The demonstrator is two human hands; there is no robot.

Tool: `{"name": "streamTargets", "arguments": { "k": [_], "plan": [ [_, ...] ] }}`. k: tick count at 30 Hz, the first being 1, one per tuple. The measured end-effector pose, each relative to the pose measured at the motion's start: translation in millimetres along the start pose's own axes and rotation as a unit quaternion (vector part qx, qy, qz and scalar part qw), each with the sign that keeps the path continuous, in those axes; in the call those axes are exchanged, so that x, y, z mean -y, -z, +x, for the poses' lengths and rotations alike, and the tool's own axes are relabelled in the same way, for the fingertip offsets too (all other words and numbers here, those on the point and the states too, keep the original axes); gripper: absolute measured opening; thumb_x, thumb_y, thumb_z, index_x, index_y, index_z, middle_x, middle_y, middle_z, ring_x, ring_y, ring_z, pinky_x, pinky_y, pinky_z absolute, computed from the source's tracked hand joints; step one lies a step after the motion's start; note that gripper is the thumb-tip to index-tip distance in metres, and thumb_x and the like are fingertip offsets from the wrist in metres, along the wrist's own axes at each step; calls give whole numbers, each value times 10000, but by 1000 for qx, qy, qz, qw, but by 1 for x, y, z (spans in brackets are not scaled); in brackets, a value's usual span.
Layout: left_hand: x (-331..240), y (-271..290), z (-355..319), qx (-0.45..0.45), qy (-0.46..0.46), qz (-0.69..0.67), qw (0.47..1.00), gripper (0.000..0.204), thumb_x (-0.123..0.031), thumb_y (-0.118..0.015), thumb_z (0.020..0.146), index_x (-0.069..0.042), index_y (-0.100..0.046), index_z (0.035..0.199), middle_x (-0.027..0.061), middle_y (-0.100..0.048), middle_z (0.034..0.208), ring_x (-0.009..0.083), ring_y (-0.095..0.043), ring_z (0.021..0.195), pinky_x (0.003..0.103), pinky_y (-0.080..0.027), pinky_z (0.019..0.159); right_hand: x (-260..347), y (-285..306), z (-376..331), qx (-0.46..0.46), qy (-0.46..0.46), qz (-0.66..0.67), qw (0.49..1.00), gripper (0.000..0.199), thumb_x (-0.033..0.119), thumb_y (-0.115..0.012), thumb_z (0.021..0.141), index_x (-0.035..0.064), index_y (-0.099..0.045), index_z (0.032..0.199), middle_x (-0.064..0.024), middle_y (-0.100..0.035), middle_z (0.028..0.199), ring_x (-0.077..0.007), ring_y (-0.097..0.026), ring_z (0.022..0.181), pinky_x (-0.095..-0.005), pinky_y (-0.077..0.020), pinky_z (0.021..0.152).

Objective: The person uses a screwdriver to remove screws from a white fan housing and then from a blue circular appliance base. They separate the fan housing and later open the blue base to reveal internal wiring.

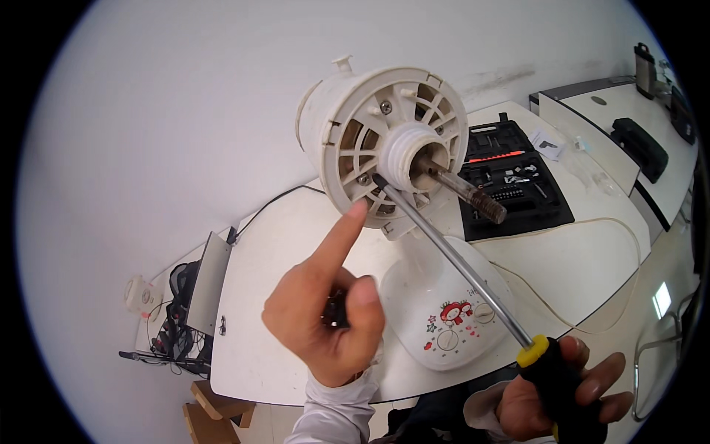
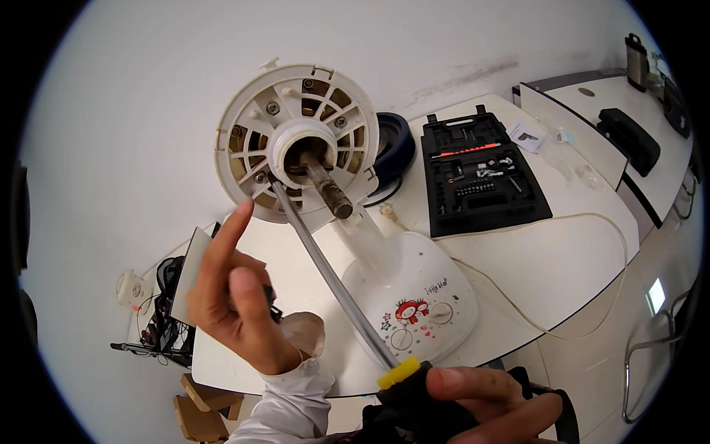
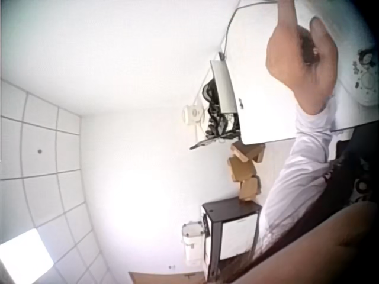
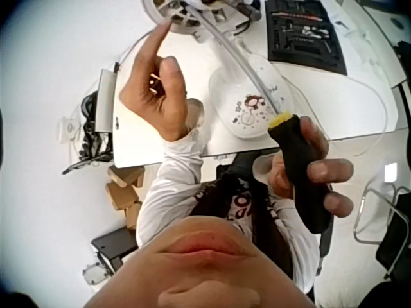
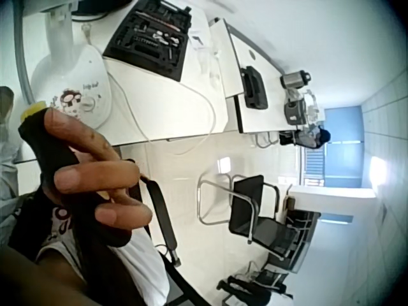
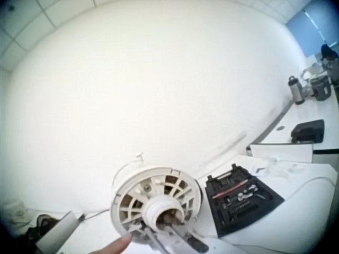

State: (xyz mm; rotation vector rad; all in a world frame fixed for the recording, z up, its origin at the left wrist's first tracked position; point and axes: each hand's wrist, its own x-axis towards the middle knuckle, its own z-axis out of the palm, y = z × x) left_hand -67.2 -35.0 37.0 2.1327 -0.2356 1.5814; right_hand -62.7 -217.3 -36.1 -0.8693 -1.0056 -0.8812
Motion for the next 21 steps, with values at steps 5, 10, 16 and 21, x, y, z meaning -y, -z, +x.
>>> {"name": "streamTargets", "arguments": {
  "k": [5,10,16,21],
  "plan": [
    [-5,-6,2,62,3,55,997,507,-151,-635,717,40,-574,1182,-14,-464,465,92,-365,380,227,-289,406,-4,-11,-7,-122,-37,35,991,513,129,-709,784,159,-364,1164,-23,-398,1055,-327,-513,1155,-411,-524,931],
    [-9,-7,1,75,0,70,995,558,-162,-651,704,91,-540,1189,12,-517,495,97,-396,371,235,-309,392,-8,0,-19,-209,-107,119,965,484,125,-677,813,143,-341,1162,-36,-403,1096,-352,-486,1178,-438,-480,978],
    [-10,-5,0,93,-5,87,992,541,-150,-654,693,135,-541,1139,103,-652,727,107,-412,371,242,-324,382,-19,-6,-6,-215,-127,171,953,431,95,-558,895,105,-283,1227,-79,-367,1159,-385,-340,1282,-471,-374,1067],
    [-8,-7,-2,100,-12,93,991,497,-144,-661,689,148,-554,1076,192,-654,1024,113,-432,375,239,-336,377,-38,4,-12,-192,-161,360,899,410,24,-428,937,74,-246,1301,-106,-319,1276,-374,-248,1330,-436,-301,1108]
  ]
}}
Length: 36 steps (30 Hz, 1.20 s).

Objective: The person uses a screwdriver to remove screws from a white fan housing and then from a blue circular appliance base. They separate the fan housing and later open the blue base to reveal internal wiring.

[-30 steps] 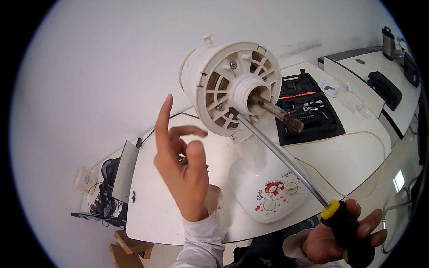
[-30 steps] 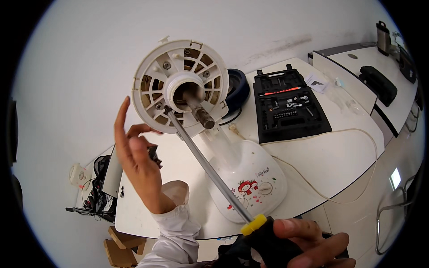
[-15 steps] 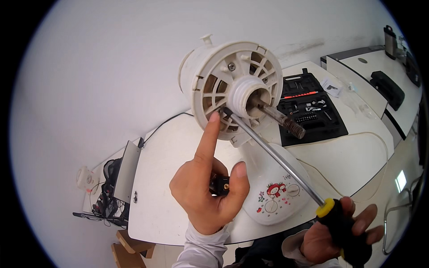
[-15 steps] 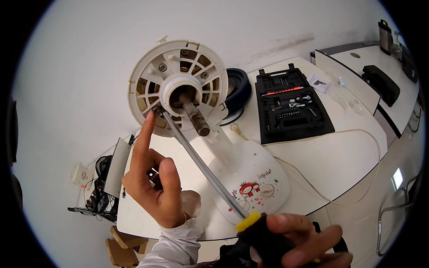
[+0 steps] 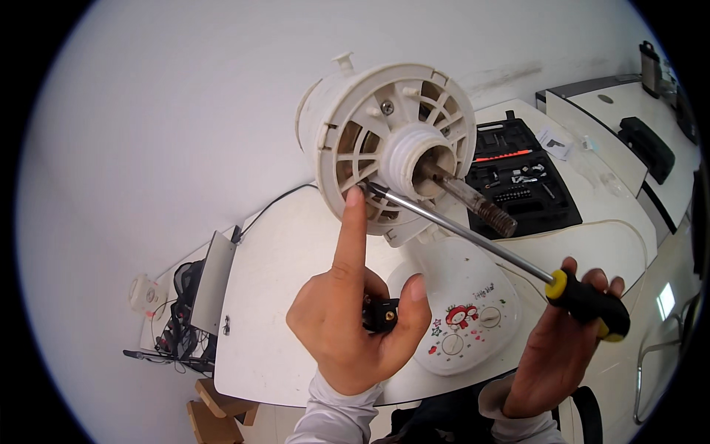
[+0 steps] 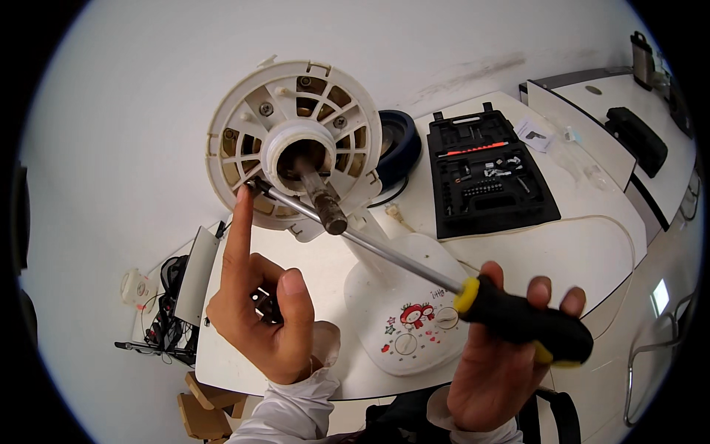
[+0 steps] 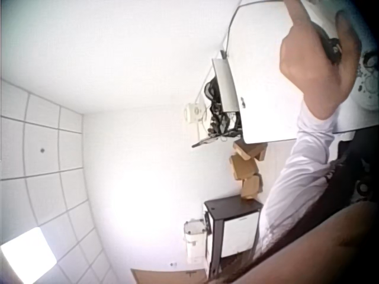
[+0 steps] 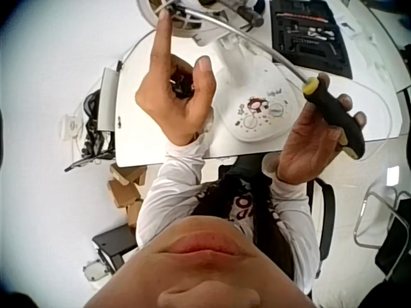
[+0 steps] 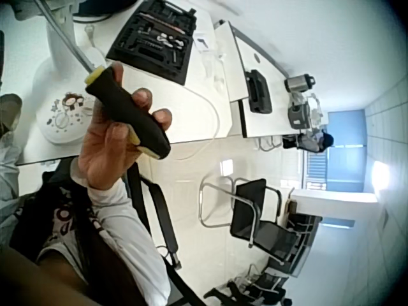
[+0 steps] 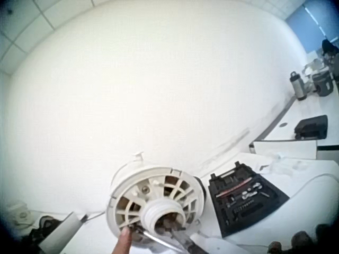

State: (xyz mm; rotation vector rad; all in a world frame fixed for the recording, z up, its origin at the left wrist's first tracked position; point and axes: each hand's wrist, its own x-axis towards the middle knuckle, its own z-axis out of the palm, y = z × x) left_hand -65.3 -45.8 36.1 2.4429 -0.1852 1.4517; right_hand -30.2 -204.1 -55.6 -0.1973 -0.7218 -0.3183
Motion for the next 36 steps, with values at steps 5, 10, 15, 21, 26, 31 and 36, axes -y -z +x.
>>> {"name": "streamTargets", "arguments": {
  "k": [5,10,15,21,26,31,36],
  "plan": [
    [-1,-2,0,2,-5,8,1000,487,-149,-661,695,155,-551,1059,207,-637,1065,114,-444,375,236,-345,374,-2,1,0,-86,-52,64,993,436,47,-394,955,75,-215,1351,-104,-297,1346,-348,-213,1351,-429,-286,1114],
    [-4,0,1,5,-9,31,999,478,-146,-657,695,157,-554,1050,209,-640,1054,115,-442,371,237,-338,369,-5,6,0,-96,-56,61,992,446,44,-413,948,84,-226,1351,-97,-327,1320,-331,-238,1346,-411,-310,1106],
    [-5,-1,0,-1,-15,51,999,460,-139,-650,694,153,-561,1039,199,-652,1022,122,-431,374,249,-328,374,-12,10,-2,-169,-45,51,983,508,20,-609,844,148,-276,1206,-64,-446,1161,-411,-424,1218,-487,-413,1023],
    [-6,-2,0,12,-2,59,998,458,-131,-641,692,141,-561,1052,182,-662,986,135,-413,384,263,-324,396,-9,16,2,-41,1,37,998,472,-52,-644,788,101,-303,1076,-33,-422,1057,-309,-483,1175,-401,-400,1065],
    [-9,1,-1,26,1,79,997,524,-129,-641,684,151,-524,1112,151,-670,871,132,-421,387,259,-331,398,-12,16,1,-85,55,-55,993,524,-10,-686,772,141,-264,1043,-40,-481,1033,-328,-595,1039,-457,-508,914],
    [-5,-15,-7,-55,31,80,995,659,-363,-505,836,113,-429,1285,-8,-425,449,37,-359,406,198,-234,434,-8,13,3,-44,39,-22,998,494,-61,-656,771,106,-279,1044,-33,-417,1022,-281,-550,1105,-414,-446,1018],
    [-10,-2,-1,24,12,89,996,609,-166,-642,701,145,-474,1198,40,-597,603,138,-444,385,253,-358,402,7,38,-18,-81,34,-21,996,478,-44,-662,770,110,-298,1040,-57,-431,1034,-329,-521,1144,-426,-473,984]
  ]
}}
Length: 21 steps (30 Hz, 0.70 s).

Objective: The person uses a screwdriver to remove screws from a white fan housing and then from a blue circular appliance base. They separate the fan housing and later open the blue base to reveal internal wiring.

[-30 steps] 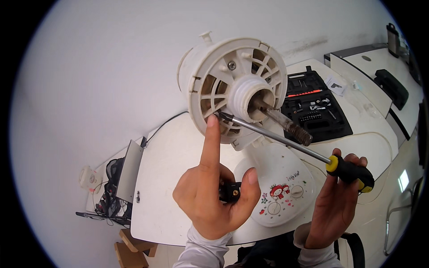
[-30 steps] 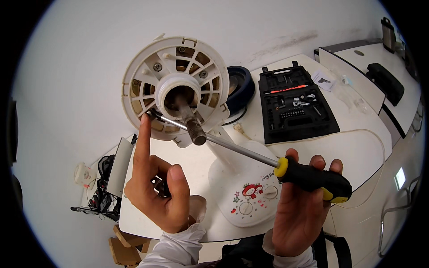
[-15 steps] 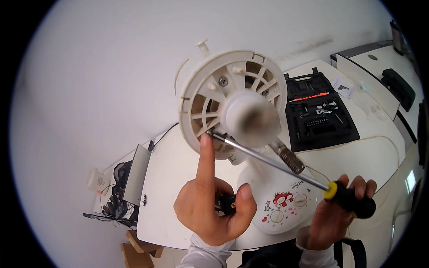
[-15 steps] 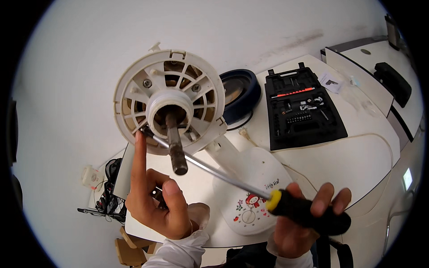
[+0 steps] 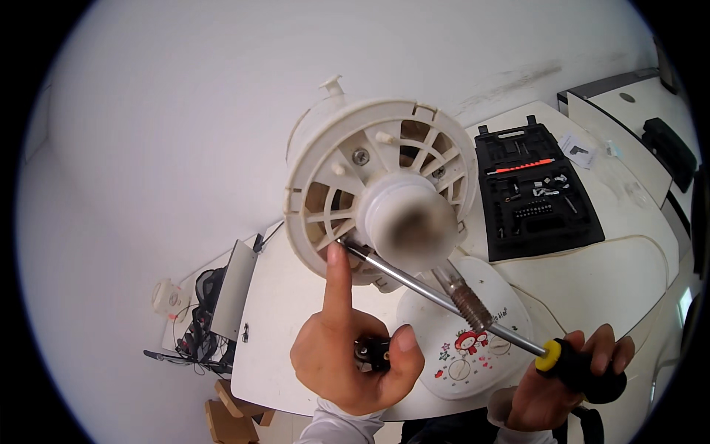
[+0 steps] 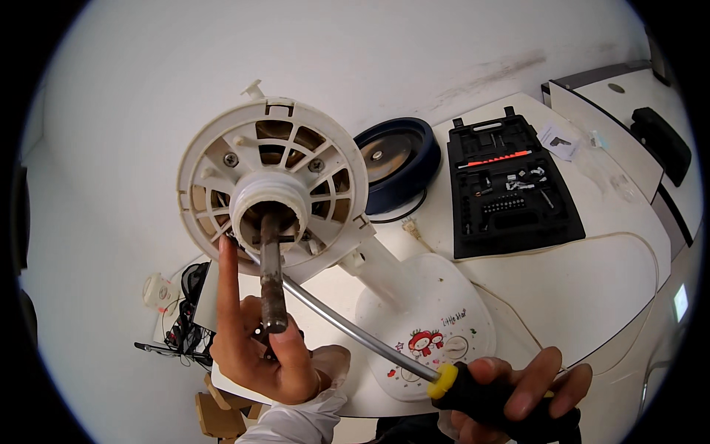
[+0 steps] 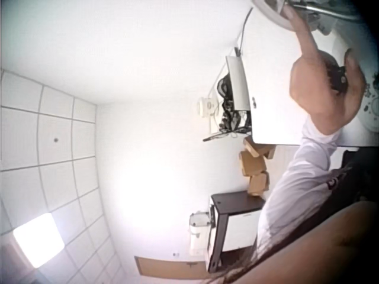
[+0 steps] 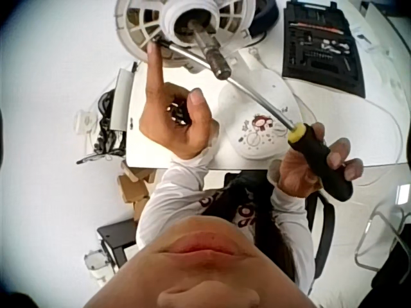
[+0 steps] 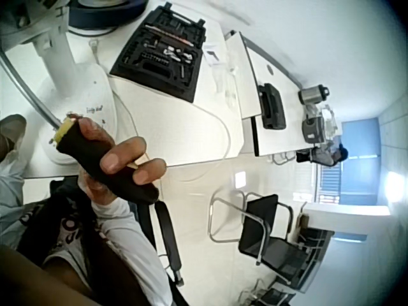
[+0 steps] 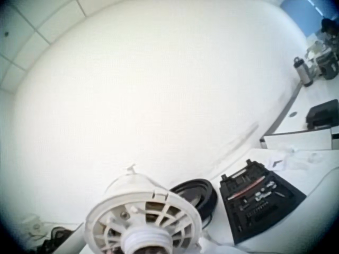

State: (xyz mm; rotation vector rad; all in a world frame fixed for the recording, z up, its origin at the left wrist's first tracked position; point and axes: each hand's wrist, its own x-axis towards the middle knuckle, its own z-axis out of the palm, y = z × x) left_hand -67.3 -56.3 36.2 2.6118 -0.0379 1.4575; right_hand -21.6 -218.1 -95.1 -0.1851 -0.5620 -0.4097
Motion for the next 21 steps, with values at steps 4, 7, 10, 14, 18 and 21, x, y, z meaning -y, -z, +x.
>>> {"name": "streamTargets", "arguments": {
  "k": [4,7,10,14,18,21],
  "plan": [
    [2,-1,-1,5,17,-31,999,596,-165,-643,701,132,-484,1192,54,-619,648,139,-463,395,255,-370,407,-5,-10,0,-1,5,40,999,482,-63,-650,770,116,-298,1047,-54,-427,1036,-338,-504,1159,-445,-462,991],
    [8,-2,-4,10,7,-42,999,574,-156,-644,698,124,-496,1177,79,-648,723,140,-476,404,256,-377,413,-8,-18,1,0,2,58,998,490,-88,-640,767,119,-299,1052,-51,-420,1041,-347,-495,1165,-463,-439,1009],
    [6,1,-2,12,0,-39,999,545,-148,-645,698,122,-511,1151,99,-666,789,139,-482,409,256,-383,419,1,-14,-3,-9,18,38,999,487,-108,-624,770,120,-297,1050,-50,-412,1041,-361,-481,1176,-476,-412,1031],
    [7,-1,-3,-9,-5,-46,999,518,-145,-640,705,106,-537,1147,59,-649,707,132,-474,416,250,-391,435,-3,-24,-3,-4,25,51,998,448,-111,-586,799,109,-289,1051,-48,-397,1046,-371,-455,1198,-482,-388,1049],
    [9,-5,-3,-103,-13,-42,994,494,-155,-613,738,40,-563,1190,-30,-517,504,120,-458,436,235,-395,469,-12,-40,5,47,34,41,997,424,-103,-553,826,95,-275,1076,-48,-374,1085,-355,-430,1223,-489,-353,1073],
    [5,-8,-3,-191,53,-87,976,382,-130,-525,810,26,-586,1153,6,-542,530,106,-466,470,225,-389,485,-7,-35,4,35,-10,99,994,452,-103,-557,822,99,-267,1102,-48,-360,1117,-338,-403,1247,-482,-312,1100]
  ]
}}
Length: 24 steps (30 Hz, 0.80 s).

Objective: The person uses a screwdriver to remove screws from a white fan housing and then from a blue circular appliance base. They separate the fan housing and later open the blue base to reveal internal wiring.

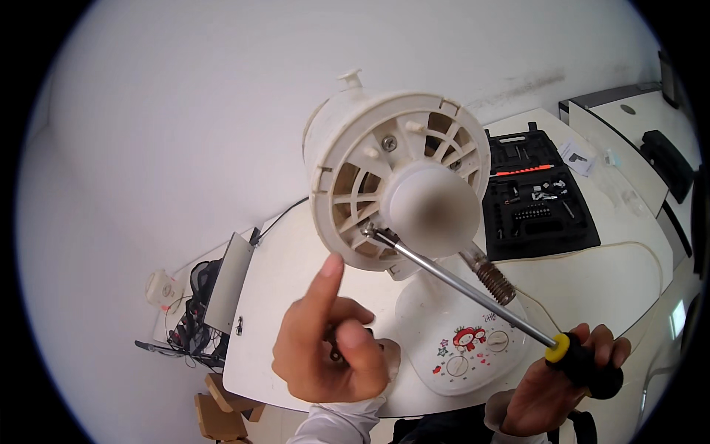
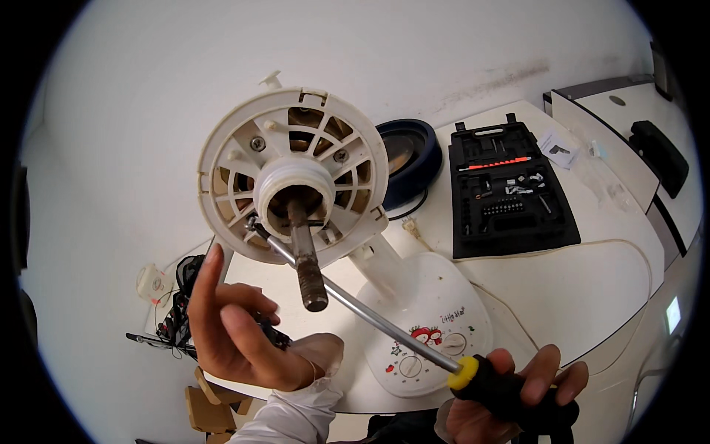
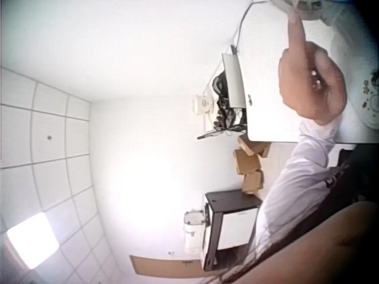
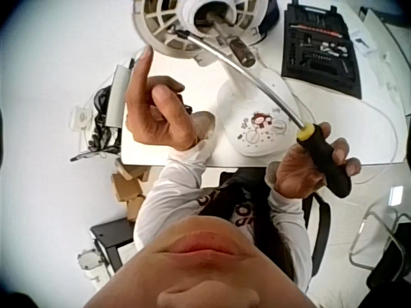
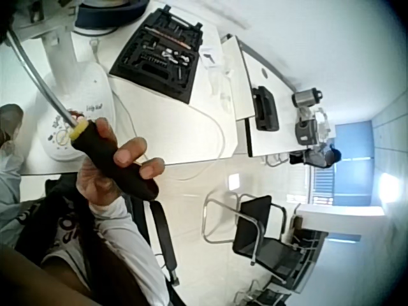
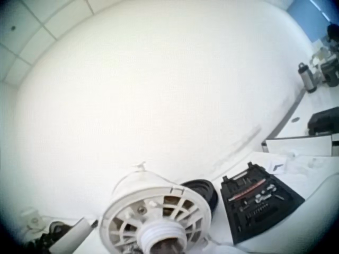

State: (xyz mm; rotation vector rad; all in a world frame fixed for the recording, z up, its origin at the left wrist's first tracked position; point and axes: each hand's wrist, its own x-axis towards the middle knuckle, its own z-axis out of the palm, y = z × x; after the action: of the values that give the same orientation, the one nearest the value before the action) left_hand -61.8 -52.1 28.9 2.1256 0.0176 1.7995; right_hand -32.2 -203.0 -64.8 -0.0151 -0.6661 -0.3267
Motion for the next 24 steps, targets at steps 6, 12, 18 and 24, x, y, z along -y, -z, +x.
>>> {"name": "streamTargets", "arguments": {
  "k": [6,12,18,24],
  "plan": [
    [12,-12,6,-56,16,-90,994,339,-21,-479,735,52,-636,1026,88,-558,667,160,-502,625,247,-393,540,3,1,2,16,-11,27,999,432,-98,-536,838,105,-282,1122,-57,-370,1135,-311,-382,1265,-458,-294,1115],
    [15,-12,7,-49,53,-232,970,293,-167,-564,810,20,-634,1025,116,-580,786,132,-517,617,215,-393,485,5,4,0,22,-54,117,991,244,56,-390,959,127,-290,1171,-58,-380,1169,-319,-355,1285,-472,-289,1111],
    [24,-11,10,-19,22,-309,951,302,-248,-623,820,1,-645,989,132,-596,820,140,-542,603,220,-430,481,7,7,-3,-11,-79,114,990,262,57,-363,965,139,-283,1200,-54,-381,1193,-335,-357,1287,-489,-325,1085],
    [22,-5,8,12,75,-342,937,258,-223,-657,807,11,-659,914,121,-605,797,162,-581,635,224,-440,498,7,8,-5,-2,-90,93,992,415,-78,-434,897,137,-263,1208,-56,-384,1197,-333,-364,1284,-484,-337,1079]
  ]
}}
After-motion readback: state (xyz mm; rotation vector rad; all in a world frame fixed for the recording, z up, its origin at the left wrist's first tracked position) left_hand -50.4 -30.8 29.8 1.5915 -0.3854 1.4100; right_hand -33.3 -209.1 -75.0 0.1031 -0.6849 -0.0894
